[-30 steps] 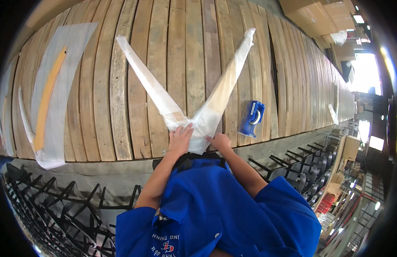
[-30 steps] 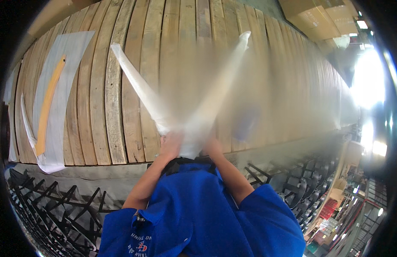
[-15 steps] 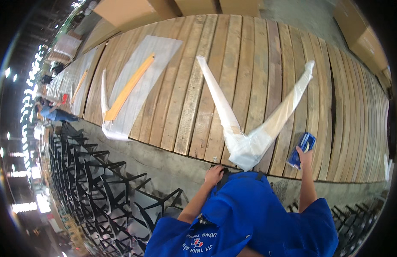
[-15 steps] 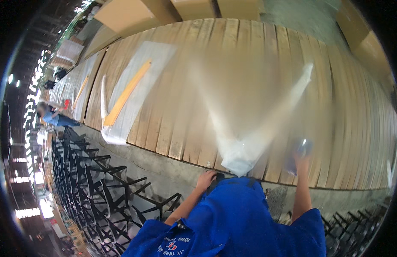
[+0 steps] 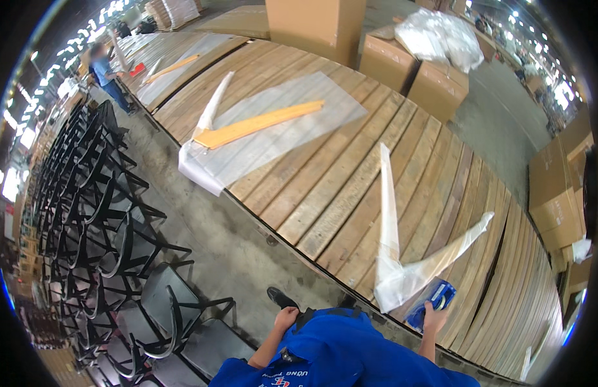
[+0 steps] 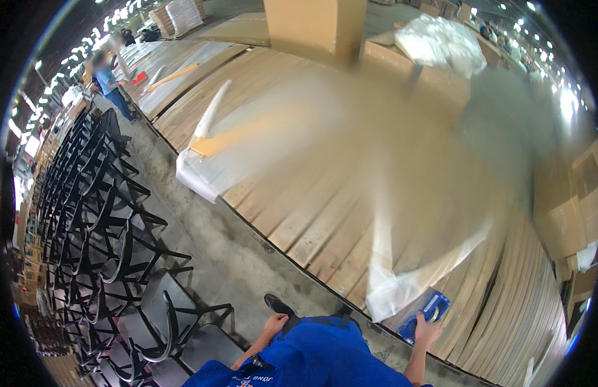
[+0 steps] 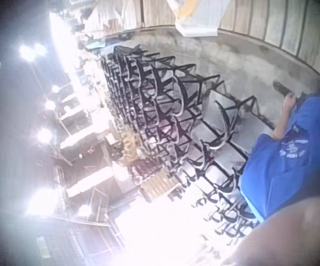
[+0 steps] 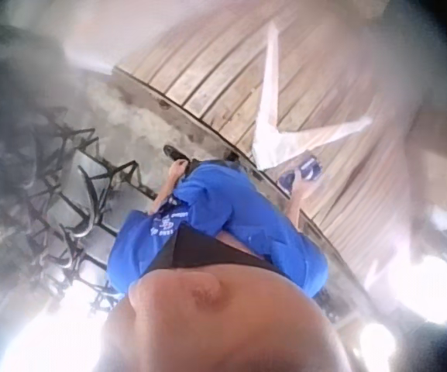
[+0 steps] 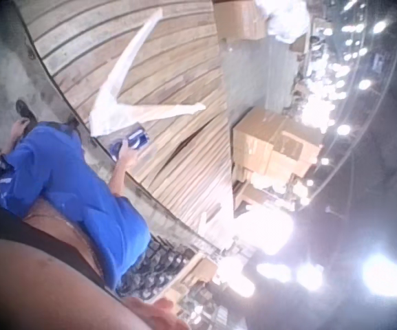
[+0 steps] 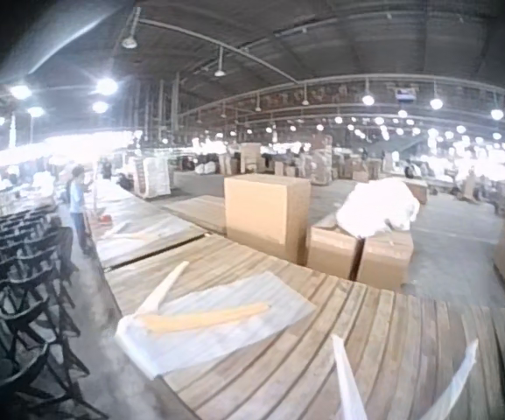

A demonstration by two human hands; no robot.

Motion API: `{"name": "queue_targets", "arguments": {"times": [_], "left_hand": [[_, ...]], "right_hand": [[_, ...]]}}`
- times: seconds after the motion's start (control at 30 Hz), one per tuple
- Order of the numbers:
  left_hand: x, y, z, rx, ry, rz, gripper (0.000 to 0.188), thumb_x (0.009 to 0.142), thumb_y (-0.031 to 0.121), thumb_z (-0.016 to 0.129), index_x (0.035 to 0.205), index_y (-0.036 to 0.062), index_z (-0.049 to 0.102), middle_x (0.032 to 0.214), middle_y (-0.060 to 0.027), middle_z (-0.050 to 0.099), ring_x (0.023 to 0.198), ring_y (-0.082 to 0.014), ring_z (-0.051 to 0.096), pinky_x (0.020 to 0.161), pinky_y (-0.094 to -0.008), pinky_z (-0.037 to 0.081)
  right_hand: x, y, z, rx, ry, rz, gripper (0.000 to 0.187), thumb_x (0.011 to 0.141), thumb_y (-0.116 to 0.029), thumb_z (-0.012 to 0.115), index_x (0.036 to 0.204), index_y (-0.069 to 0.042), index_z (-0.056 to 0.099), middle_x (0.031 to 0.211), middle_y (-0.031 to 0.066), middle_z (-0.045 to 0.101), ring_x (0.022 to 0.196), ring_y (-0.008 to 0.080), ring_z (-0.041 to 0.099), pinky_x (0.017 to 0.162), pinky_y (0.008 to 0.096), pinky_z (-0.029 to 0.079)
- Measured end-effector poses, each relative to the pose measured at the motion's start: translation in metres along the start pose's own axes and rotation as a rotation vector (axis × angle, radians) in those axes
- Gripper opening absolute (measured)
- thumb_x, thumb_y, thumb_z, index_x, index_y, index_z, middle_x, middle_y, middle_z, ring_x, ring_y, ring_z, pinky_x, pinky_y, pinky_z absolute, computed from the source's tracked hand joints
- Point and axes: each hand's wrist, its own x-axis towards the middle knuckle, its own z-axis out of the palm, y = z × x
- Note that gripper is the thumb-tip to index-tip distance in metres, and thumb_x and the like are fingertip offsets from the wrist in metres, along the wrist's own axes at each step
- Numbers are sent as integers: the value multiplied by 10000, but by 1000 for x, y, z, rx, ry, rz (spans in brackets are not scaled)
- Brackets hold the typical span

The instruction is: The person wraps long wooden planks in white protective paper on a wooden pallet. They fold the paper around each plank and secure it with tape from a handheld dispenser, repeating the process for multiple planks.

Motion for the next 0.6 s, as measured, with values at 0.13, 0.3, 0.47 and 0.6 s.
{"name": "queue_targets", "arguments": {"times": [0.13,0.3,0.47,0.6], "left_hand": [[19,-44,-86,-153,196,-92,447,892,405,612,1212,111,715,1173,-169,719,1147,-312,668,1001,-395,502],[45,-138,-180,-262,247,-133,511,880,429,628,1252,85,692,1211,-169,709,1182,-306,654,1025,-395,491],[70,-194,-266,-322,304,-232,534,891,425,642,1260,40,682,1207,-189,709,1182,-316,654,1025,-397,488],[118,-232,-324,-521,442,-175,377,924,290,660,1133,-21,707,977,-101,736,863,-179,671,788,-345,535]], "right_hand": [[-108,-146,13,-160,-211,-229,948,646,-545,799,1320,65,530,1116,280,694,1072,444,663,944,486,517],[-188,-284,134,-327,-492,-536,937,621,-572,806,1272,48,541,1159,287,672,1087,433,659,943,482,529],[-233,-394,216,-252,-452,-456,932,637,-555,782,1280,67,519,1165,297,668,1089,435,662,940,492,536],[-249,-467,248,-239,-440,-379,886,675,-537,735,1313,48,544,1215,287,659,1140,403,651,967,487,515]]}}
